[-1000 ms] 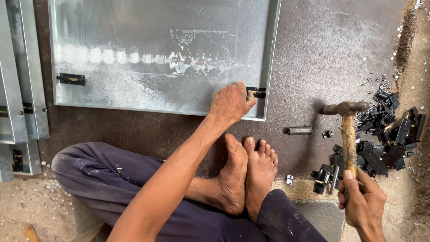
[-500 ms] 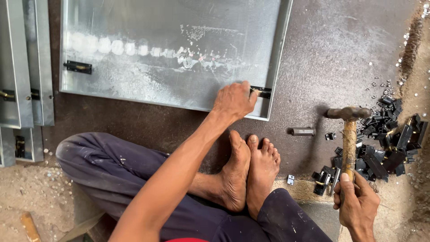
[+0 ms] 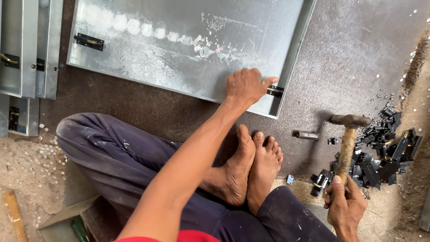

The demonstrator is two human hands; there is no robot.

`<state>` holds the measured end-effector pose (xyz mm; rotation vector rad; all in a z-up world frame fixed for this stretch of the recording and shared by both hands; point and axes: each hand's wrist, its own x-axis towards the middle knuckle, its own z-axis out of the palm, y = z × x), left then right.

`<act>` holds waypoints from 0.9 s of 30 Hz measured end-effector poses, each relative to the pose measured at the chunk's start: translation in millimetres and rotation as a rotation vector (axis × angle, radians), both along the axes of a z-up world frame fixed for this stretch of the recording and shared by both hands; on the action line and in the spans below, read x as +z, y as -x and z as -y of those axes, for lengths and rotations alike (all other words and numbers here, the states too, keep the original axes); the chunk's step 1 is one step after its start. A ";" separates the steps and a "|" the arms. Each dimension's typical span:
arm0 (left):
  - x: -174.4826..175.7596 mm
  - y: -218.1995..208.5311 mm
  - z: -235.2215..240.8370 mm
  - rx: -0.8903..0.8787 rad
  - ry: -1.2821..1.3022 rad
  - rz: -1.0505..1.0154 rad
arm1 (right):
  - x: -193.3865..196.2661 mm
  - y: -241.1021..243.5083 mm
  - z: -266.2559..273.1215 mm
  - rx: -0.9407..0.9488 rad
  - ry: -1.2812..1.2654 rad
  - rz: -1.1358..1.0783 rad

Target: The person attaches metal hinges to a rectangular metal tray by hand and using a hammer to tap the pins into place. The tray is then moved onto a stack of similar metal components.

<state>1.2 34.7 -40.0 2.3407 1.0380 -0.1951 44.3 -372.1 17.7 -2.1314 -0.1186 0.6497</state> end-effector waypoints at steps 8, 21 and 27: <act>-1.0 20.4 -8.2 -0.119 -0.167 0.188 | 2.8 16.9 -1.6 0.071 0.246 0.229; 203.9 101.7 -58.9 -0.500 -0.157 0.138 | -1.1 21.2 -73.5 0.125 0.017 0.444; 405.8 34.7 -92.2 -0.357 -0.312 0.630 | 38.3 7.2 -207.3 0.339 -0.242 0.163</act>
